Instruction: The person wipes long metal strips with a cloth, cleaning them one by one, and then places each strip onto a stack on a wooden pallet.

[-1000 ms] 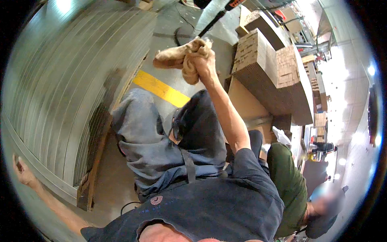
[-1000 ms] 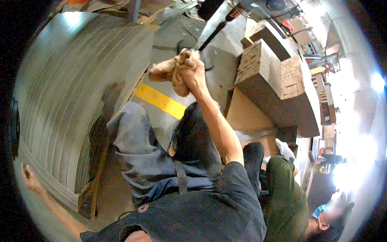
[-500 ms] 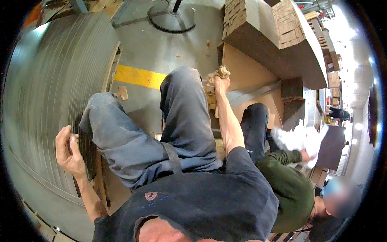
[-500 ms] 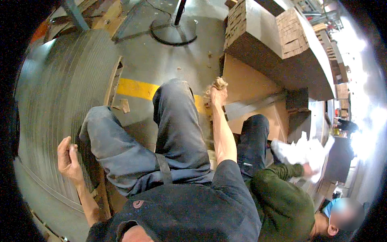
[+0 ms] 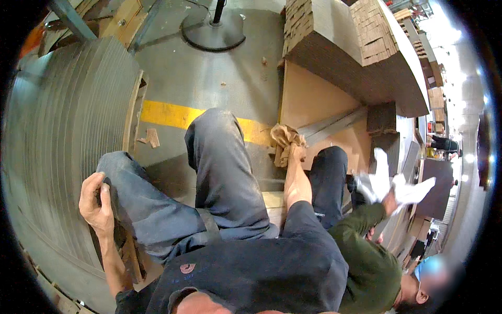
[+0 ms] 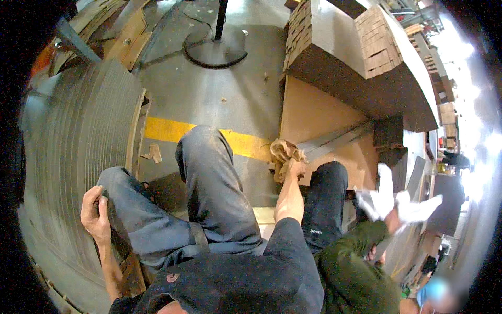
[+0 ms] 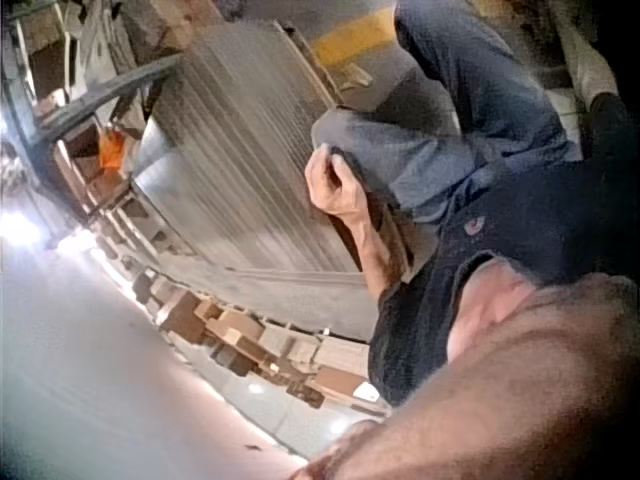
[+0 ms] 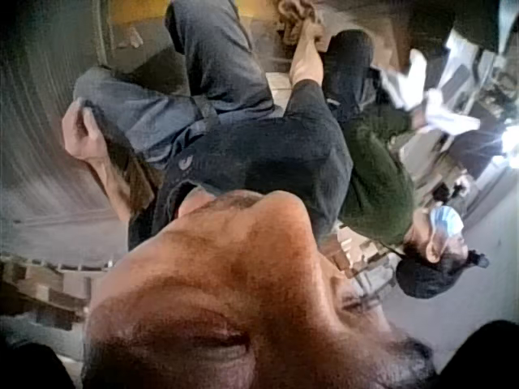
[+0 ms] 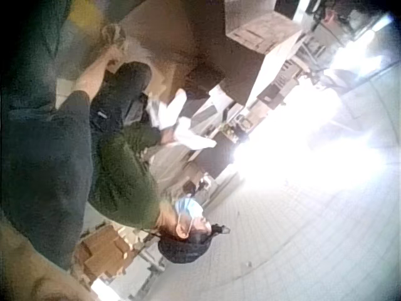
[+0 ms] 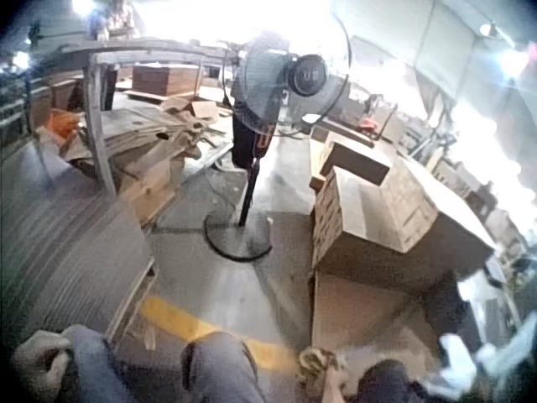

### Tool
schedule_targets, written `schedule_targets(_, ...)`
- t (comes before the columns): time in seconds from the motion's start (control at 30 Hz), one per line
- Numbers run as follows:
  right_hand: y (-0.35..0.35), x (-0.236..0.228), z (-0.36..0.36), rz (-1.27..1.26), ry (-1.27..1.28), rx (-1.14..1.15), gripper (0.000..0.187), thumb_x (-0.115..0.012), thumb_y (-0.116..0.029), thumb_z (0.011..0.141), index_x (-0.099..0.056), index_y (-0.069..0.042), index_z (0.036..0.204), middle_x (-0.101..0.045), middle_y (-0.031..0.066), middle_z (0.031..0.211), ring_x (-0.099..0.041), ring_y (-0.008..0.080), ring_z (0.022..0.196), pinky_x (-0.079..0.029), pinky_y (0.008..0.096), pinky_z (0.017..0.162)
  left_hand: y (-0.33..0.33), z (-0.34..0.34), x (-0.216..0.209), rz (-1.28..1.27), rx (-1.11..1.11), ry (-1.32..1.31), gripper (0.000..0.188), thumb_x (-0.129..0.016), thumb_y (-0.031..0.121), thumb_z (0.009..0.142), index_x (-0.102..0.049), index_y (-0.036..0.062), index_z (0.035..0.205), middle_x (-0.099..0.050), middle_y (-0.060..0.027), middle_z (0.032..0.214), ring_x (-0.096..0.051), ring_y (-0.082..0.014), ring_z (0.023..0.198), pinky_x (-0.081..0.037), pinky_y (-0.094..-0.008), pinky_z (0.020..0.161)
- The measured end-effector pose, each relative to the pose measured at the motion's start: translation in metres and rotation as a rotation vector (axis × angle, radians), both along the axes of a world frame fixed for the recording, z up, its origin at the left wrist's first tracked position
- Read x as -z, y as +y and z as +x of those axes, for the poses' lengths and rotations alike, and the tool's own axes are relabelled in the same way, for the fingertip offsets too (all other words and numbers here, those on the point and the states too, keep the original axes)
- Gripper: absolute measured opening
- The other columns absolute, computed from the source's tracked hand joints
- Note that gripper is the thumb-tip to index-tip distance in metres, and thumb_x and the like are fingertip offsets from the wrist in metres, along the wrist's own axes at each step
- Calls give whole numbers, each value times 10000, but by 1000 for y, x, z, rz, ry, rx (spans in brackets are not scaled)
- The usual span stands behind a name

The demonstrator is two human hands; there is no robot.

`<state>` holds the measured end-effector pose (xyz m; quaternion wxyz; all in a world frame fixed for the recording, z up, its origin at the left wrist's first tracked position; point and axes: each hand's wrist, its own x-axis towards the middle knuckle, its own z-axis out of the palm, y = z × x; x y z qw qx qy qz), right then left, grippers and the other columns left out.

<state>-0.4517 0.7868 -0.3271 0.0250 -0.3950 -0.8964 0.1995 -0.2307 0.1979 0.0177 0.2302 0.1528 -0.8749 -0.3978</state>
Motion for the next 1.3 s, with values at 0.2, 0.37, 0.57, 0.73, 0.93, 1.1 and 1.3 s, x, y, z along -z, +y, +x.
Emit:
schedule_targets(0.2, 21, 31, -19, -717, 657, 49, 259, -627, -272, 851, -596, -81, 1023, -612, 73, 992, -598, 267, 856, -484, 435, 713, -2, -23, 0, 25, 99, 61, 242, -576, -79, 823, -643, -10, 1045, -641, -98, 1067, -605, -163, 882, -484, -264, 758)
schedule_targets(0.37, -132, -172, -58, -1439, 920, 108, 217, -651, -268, 863, -599, -137, 1028, -630, 23, 939, -609, 188, 832, -510, 329, 725, 14, -47, -26, 63, 111, 101, 229, -576, -84, 802, -644, -12, 1008, -645, -92, 1009, -609, -158, 863, -488, -269, 754)
schedule_targets(0.57, -286, -349, -49, -1690, 840, -401, 472, -638, -407, 855, -526, -120, 1213, -588, 39, 1081, -575, 182, 977, -497, 337, 844, 49, -95, -36, 198, 317, 232, 232, -601, -99, 785, -662, -13, 991, -667, -99, 925, -633, -167, 756, -511, -263, 679)
schedule_targets(0.73, -415, -346, 23, -2192, 439, -390, 478, -625, -386, 886, -491, -112, 1254, -594, 49, 1126, -581, 190, 1016, -481, 343, 912, 59, -110, -52, 102, 290, 384, 278, -653, 71, 839, -638, -15, 1102, -639, -149, 1055, -638, -232, 924, -513, -321, 802)
schedule_targets(0.93, -460, -323, 74, -2240, 172, -280, 327, -624, -255, 920, -545, -112, 1202, -620, 30, 1113, -603, 163, 1029, -508, 332, 912, 24, -85, -21, 80, 206, 306, 209, -649, 64, 825, -669, -42, 1005, -655, -173, 1045, -637, -299, 943, -504, -372, 854)
schedule_targets(1.1, -461, -301, 87, -2190, -234, -295, 316, -627, -268, 926, -560, -105, 1189, -635, 46, 1103, -623, 190, 1022, -528, 361, 898, 12, -69, -8, 197, 229, 45, 199, -569, 30, 798, -634, -50, 968, -655, -165, 932, -619, -228, 848, -489, -344, 766)
schedule_targets(1.3, -447, -278, 67, -2113, -384, -628, 330, -552, -383, 970, -598, -118, 1161, -669, 36, 1044, -659, 172, 921, -564, 336, 787, 12, -65, 0, 303, 269, 6, 326, -641, 72, 794, -610, -34, 1100, -653, -96, 948, -607, -147, 868, -505, -300, 779)
